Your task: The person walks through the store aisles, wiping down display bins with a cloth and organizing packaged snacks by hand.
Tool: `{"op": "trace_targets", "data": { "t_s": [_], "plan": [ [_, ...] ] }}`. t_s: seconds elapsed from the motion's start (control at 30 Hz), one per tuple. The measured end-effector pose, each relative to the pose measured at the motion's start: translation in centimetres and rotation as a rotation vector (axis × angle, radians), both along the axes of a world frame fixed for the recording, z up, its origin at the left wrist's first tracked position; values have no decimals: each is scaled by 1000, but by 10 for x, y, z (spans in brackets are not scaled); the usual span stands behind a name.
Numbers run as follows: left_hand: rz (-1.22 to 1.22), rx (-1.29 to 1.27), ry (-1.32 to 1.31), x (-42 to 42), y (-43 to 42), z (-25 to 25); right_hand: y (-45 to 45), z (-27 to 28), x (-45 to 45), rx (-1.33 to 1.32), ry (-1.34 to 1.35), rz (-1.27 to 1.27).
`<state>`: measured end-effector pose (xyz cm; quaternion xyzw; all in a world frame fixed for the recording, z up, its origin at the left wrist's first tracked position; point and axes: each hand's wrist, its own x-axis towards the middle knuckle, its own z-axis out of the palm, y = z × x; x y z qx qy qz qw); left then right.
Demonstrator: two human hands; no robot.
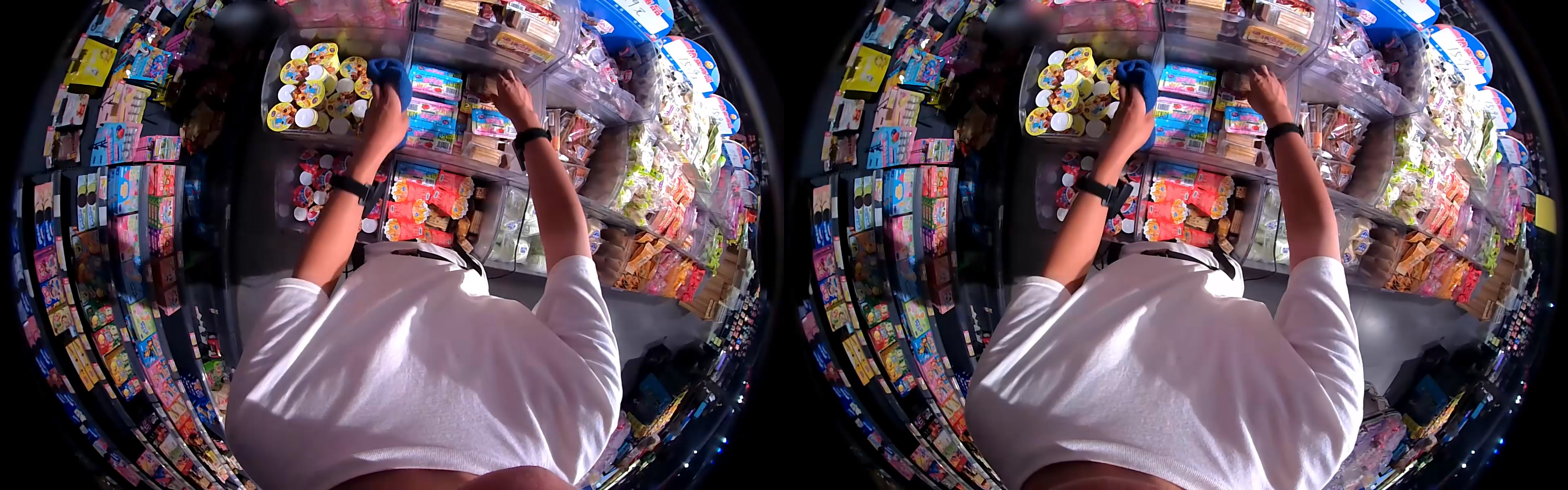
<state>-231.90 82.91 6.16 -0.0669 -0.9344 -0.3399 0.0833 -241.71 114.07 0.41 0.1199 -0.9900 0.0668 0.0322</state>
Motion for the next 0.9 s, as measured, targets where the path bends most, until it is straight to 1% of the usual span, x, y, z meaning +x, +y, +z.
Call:
{"op": "trace_targets", "data": {
  "t_s": [0.03, 0.07, 0.1, 0.17, 0.23, 0.27, 0.3, 0.37, 0.43, 0.47, 0.5, 0.57, 0.6, 0.63, 0.7, 0.73, 0.8, 0.83, 0.87, 0.9],
  "plan": [
    [9, 10, -13, 11, -1, 2, 1, -4, 0, 25, 2, -10],
    [30, -31, 1, 21, -1, -2, 1, -9, 1, 10, 75, -2],
    [25, -62, 28, 29, -3, -4, 0, -6, 1, 76, 104, 29],
    [15, -88, 67, 38, -4, -9, -2, 2, 3, 53, 63, 39],
    [20, -121, 61, 37, -4, -8, -7, 14, 12, 18, 82, 41],
    [27, -127, 58, 36, -3, -7, -9, 21, 15, -21, 12, 14],
    [34, -103, 49, 36, -3, -6, -10, 25, 16, -21, 55, 29],
    [29, 4, -46, 27, -6, -9, -12, 34, 19, 57, 12, 27],
    [-89, 11, -214, -2, -22, -6, -10, 31, 18, 65, -8, 47],
    [-99, -34, -342, -19, -25, 11, -7, 29, 13, 24, -54, 103],
    [-100, -106, -238, -37, -29, 9, 3, 6, 6, -142, 101, 191],
    [-108, -66, -200, -66, -30, -4, 2, 27, -3, -123, -279, 172],
    [-107, -65, -199, -65, -27, -2, 1, 31, -3, -241, -243, 231],
    [-80, -35, -216, -63, -23, -1, 1, 33, 0, -239, -242, 231],
    [-45, -9, -268, -52, -14, -3, 1, 41, 9, -424, -146, 207],
    [-34, -19, -263, -38, -12, -5, -1, 39, 13, -473, -82, 228],
    [-5, -42, -287, -5, -15, -4, -1, 36, 16, -432, -118, 248],
    [-23, 58, -337, 11, -19, 5, 1, 34, 15, -383, -145, 263],
    [-30, 74, -275, 23, -23, 0, 1, 31, 14, -395, -156, 261],
    [-38, 91, -213, 33, -25, -9, 10, 18, 5, -373, -236, 271]
  ]
}}
